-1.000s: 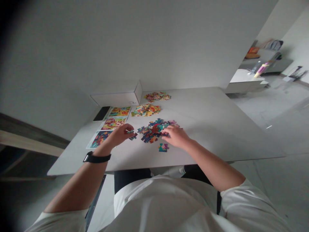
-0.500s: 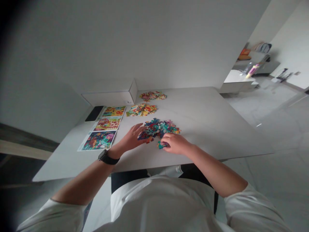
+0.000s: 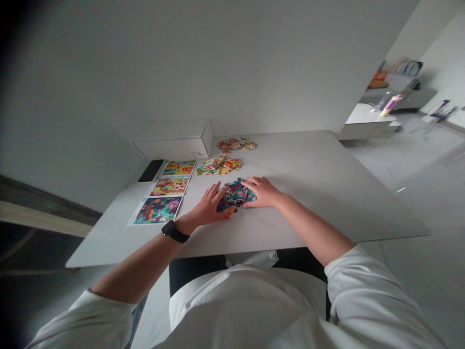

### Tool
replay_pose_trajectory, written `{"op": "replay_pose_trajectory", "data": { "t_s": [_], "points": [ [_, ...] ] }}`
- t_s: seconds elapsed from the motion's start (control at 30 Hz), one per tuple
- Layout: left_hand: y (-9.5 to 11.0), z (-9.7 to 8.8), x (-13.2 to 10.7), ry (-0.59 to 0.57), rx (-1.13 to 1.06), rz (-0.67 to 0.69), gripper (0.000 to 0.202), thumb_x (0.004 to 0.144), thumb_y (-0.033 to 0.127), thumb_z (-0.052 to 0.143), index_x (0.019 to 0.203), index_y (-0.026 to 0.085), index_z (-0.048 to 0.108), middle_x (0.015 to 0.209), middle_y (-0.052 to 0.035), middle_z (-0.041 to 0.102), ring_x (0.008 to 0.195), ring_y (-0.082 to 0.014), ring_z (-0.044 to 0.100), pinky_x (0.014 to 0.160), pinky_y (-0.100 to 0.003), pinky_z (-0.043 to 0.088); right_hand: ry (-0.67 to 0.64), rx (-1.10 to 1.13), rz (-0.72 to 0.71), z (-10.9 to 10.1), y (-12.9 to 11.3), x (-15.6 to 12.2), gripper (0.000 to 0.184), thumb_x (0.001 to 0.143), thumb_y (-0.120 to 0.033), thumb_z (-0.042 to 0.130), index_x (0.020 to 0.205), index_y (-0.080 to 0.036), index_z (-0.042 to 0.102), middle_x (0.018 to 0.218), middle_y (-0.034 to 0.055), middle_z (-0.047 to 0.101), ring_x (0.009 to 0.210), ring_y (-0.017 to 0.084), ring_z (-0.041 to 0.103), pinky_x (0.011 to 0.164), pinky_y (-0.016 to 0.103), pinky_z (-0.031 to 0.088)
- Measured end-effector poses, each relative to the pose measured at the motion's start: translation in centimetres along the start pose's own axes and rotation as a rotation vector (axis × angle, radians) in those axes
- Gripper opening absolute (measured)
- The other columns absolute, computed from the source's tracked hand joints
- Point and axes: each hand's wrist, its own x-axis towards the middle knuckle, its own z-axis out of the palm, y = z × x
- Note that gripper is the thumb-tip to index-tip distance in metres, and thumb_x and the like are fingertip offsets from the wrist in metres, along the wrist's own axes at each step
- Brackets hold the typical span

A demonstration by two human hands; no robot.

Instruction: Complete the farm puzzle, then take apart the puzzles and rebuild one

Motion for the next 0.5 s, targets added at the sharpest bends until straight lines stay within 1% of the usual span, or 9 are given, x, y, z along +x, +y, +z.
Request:
{"op": "replay_pose_trajectory", "data": {
  "t_s": [0.03, 0.1, 0.2, 0.23, 0.3, 0.33, 0.4, 0.47, 0.5],
  "points": [
    [0.2, 0.1, 0.5, -0.019, -0.008, 0.006, 0.120, 0.077, 0.072, 0.087, 0.172, 0.021, 0.034, 0.178, -0.0266, 0.024, 0.163, -0.0533, 0.025, 0.129, -0.073, 0.028, -0.031, 0.010, -0.011, 0.3, 0.2, -0.1, 0.092, 0.082, -0.060, 0.088, 0.161, -0.027, 0.055, 0.163, 0.0168, 0.055, 0.150, 0.039, 0.051, 0.126, 0.058, 0.039],
    [0.4, 0.4, 1.3, -0.034, -0.040, 0.063, 0.113, 0.081, 0.068, 0.085, 0.172, 0.022, 0.035, 0.175, -0.0252, 0.034, 0.161, -0.0497, 0.033, 0.129, -0.071, 0.029, -0.057, 0.041, -0.035, 0.6, 0.4, -0.5, 0.085, 0.086, -0.055, 0.086, 0.160, -0.027, 0.056, 0.162, 0.0160, 0.057, 0.149, 0.038, 0.053, 0.126, 0.057, 0.040],
    [0.6, 0.5, 1.7, -0.027, -0.093, 0.179, 0.096, 0.091, 0.058, 0.080, 0.170, 0.023, 0.038, 0.168, -0.0217, 0.046, 0.159, -0.0401, 0.041, 0.131, -0.062, 0.032, 0.014, 0.090, -0.060, 0.3, 0.6, -1.7, 0.076, 0.092, -0.048, 0.080, 0.160, -0.027, 0.055, 0.160, 0.0147, 0.059, 0.148, 0.034, 0.055, 0.126, 0.055, 0.042],
    [0.5, 0.6, 1.7, -0.024, -0.092, 0.187, 0.093, 0.093, 0.057, 0.078, 0.170, 0.023, 0.038, 0.169, -0.0213, 0.046, 0.159, -0.0394, 0.041, 0.132, -0.061, 0.031, 0.052, 0.101, -0.057, 0.0, 0.8, -2.3, 0.073, 0.094, -0.047, 0.077, 0.161, -0.027, 0.054, 0.160, 0.0145, 0.059, 0.148, 0.033, 0.055, 0.126, 0.054, 0.042],
    [0.5, 0.6, 1.5, -0.035, -0.057, 0.153, 0.095, 0.092, 0.061, 0.077, 0.170, 0.023, 0.039, 0.174, -0.0222, 0.037, 0.162, -0.0430, 0.034, 0.132, -0.065, 0.027, 0.103, 0.109, -0.035, -0.5, 1.4, -3.8, 0.073, 0.097, -0.049, 0.074, 0.163, -0.027, 0.051, 0.161, 0.0148, 0.057, 0.151, 0.032, 0.052, 0.128, 0.054, 0.041],
    [0.5, 0.7, 1.5, -0.048, -0.034, 0.129, 0.100, 0.089, 0.067, 0.078, 0.170, 0.022, 0.039, 0.177, -0.0230, 0.031, 0.164, -0.0461, 0.030, 0.132, -0.068, 0.024, 0.102, 0.108, -0.025, -0.6, 1.7, -4.5, 0.078, 0.095, -0.052, 0.076, 0.165, -0.027, 0.048, 0.164, 0.0153, 0.055, 0.153, 0.033, 0.050, 0.128, 0.056, 0.039],
    [0.7, 0.9, 1.7, -0.079, 0.001, 0.102, 0.115, 0.080, 0.077, 0.081, 0.171, 0.022, 0.037, 0.180, -0.0240, 0.022, 0.166, -0.0511, 0.021, 0.132, -0.072, 0.019, 0.056, 0.094, -0.020, -0.5, 2.2, -5.8, 0.099, 0.086, -0.061, 0.084, 0.169, -0.027, 0.041, 0.171, 0.0177, 0.045, 0.158, 0.038, 0.042, 0.130, 0.061, 0.035],
    [1.1, 1.1, 2.3, -0.096, 0.017, 0.101, 0.125, 0.073, 0.084, 0.082, 0.172, 0.024, 0.035, 0.181, -0.0237, 0.019, 0.166, -0.0530, 0.018, 0.131, -0.074, 0.016, 0.010, 0.064, -0.009, 0.1, 2.5, -6.3, 0.114, 0.079, -0.068, 0.088, 0.171, -0.025, 0.036, 0.177, 0.0205, 0.034, 0.162, 0.043, 0.034, 0.131, 0.065, 0.031],
    [1.4, 1.2, 2.8, -0.099, 0.021, 0.105, 0.126, 0.073, 0.085, 0.081, 0.172, 0.024, 0.035, 0.181, -0.0232, 0.021, 0.166, -0.0529, 0.019, 0.131, -0.075, 0.016, 0.002, 0.050, -0.004, 0.4, 2.6, -6.3, 0.116, 0.079, -0.069, 0.087, 0.172, -0.023, 0.035, 0.178, 0.0215, 0.032, 0.163, 0.044, 0.033, 0.131, 0.066, 0.030]
  ]
}}
